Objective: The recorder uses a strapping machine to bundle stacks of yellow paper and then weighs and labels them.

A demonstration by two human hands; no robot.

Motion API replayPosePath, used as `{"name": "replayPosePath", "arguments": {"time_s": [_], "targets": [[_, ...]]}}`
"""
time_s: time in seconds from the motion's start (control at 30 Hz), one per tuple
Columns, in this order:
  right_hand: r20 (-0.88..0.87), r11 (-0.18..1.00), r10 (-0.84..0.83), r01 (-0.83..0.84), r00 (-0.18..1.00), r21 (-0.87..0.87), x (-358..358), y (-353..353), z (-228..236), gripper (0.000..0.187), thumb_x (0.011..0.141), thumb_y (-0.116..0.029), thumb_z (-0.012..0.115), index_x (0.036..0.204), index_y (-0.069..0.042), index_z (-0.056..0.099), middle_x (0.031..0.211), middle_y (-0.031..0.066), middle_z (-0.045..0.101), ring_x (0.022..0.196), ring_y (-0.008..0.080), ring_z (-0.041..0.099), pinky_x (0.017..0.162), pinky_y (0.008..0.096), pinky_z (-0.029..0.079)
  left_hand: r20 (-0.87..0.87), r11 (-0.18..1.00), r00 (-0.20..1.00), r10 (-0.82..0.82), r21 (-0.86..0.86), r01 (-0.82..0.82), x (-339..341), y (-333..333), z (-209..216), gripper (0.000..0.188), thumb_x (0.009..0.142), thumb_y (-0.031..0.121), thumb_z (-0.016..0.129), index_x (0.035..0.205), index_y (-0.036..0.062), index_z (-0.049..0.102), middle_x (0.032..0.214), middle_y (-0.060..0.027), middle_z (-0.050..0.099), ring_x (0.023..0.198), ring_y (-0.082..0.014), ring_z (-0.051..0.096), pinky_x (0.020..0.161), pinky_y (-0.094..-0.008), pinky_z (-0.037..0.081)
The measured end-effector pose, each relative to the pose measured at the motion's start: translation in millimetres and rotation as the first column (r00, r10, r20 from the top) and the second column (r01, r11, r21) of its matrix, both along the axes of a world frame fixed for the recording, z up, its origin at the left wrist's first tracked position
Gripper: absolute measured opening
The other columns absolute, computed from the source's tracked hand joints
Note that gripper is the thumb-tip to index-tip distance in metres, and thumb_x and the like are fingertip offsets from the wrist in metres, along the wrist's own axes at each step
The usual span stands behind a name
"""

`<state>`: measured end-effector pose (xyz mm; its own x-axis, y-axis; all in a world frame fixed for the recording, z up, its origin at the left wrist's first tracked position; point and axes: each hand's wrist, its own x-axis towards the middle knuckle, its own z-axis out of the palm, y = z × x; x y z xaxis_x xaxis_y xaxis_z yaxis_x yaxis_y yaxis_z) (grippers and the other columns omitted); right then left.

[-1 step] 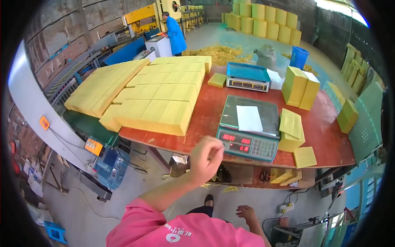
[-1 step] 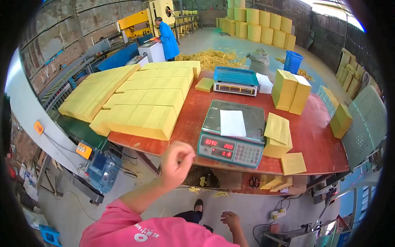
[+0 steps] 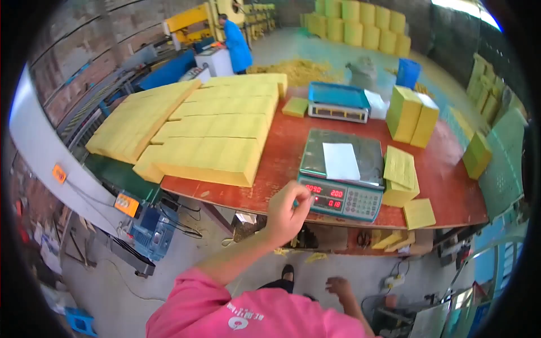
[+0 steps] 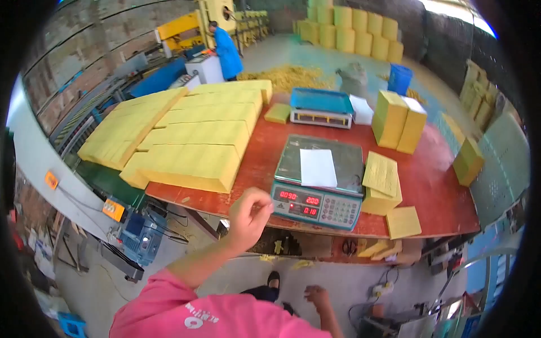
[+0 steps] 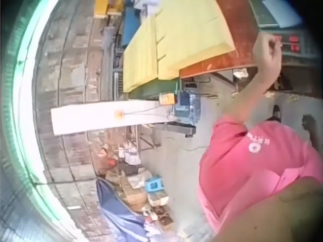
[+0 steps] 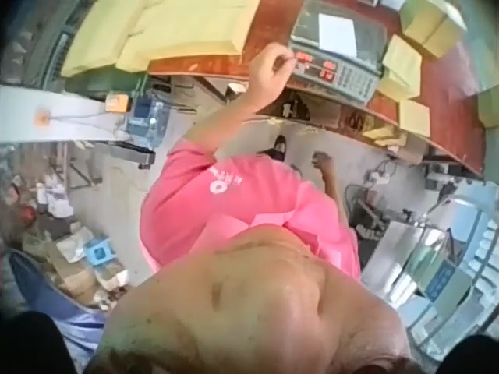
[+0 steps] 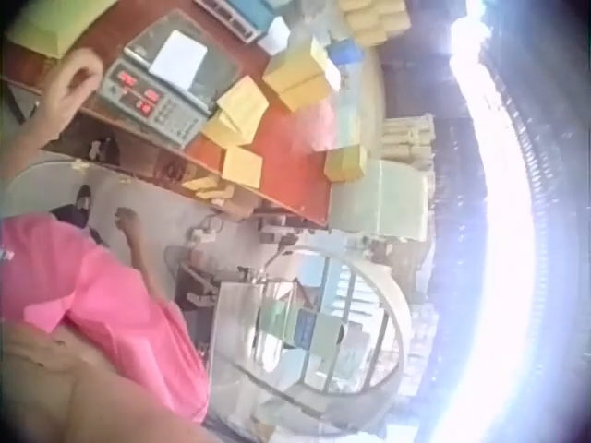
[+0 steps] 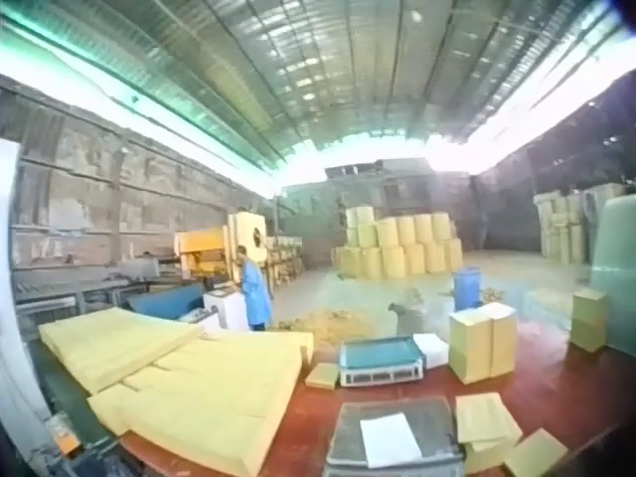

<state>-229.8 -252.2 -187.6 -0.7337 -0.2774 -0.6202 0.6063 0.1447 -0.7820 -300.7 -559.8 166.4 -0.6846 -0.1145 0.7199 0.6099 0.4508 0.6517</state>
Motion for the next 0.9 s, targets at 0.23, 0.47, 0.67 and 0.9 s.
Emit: {"name": "replayPosePath", "arguments": {"time_s": [0.23, 0.47, 0.67, 0.9], "targets": [[-0.705, 0.972, -0.123, 0.228, 0.698, 0.055, -137.9, -72.6, 207.8, 0.017, 0.089, -0.008, 0.058, 0.101, 0.001, 0.065, 0.086, 0.0135, 0.066, 0.077, 0.0207, 0.064, 0.069, 0.0313, 0.050, 0.569, 0.953, 0.768, -0.293, 0.241, 0.186, -169.9, 12.9, -5.5, 0.013, 0.092, 0.010, 0.063, 0.084, 0.0023, 0.055, 0.071, -0.0013, 0.058, 0.063, -0.0073, 0.057, 0.058, -0.0225, 0.049], [-0.948, 0.815, 0.236, 0.489, 0.213, 0.312, -264.0, -72.2, 293.1, 0.021, 0.080, -0.001, 0.059, 0.100, -0.002, 0.066, 0.097, 0.0121, 0.063, 0.089, 0.0320, 0.060, 0.078, 0.0386, 0.048, 0.680, 0.889, 0.605, -0.414, 0.444, 0.109, -250.0, 34.2, -48.8, 0.024, 0.095, 0.026, 0.059, 0.085, 0.0044, 0.055, 0.080, -0.0060, 0.061, 0.063, -0.0107, 0.058, 0.051, -0.0236, 0.045], [-0.839, 0.717, 0.477, 0.437, 0.263, 0.544, -319.0, -94.3, 278.5, 0.019, 0.081, -0.014, 0.061, 0.096, -0.004, 0.068, 0.101, 0.0098, 0.062, 0.096, 0.0290, 0.055, 0.082, 0.0395, 0.045, 0.710, 0.832, 0.545, -0.445, 0.553, -0.041, -258.6, 26.2, -64.9, 0.020, 0.094, 0.021, 0.059, 0.099, 0.0029, 0.052, 0.085, -0.0081, 0.059, 0.063, -0.0119, 0.057, 0.049, -0.0223, 0.045], [-0.901, 0.944, 0.153, 0.210, 0.406, 0.255, -322.3, -106.2, 289.6, 0.024, 0.081, -0.008, 0.063, 0.104, -0.001, 0.066, 0.106, 0.0121, 0.064, 0.097, 0.0297, 0.060, 0.082, 0.0385, 0.048, 0.677, 0.812, 0.579, -0.454, 0.583, -0.044, -259.4, 18.3, -65.2, 0.024, 0.094, 0.024, 0.062, 0.101, 0.0029, 0.053, 0.085, -0.0078, 0.059, 0.063, -0.0119, 0.058, 0.049, -0.0222, 0.046]]}}
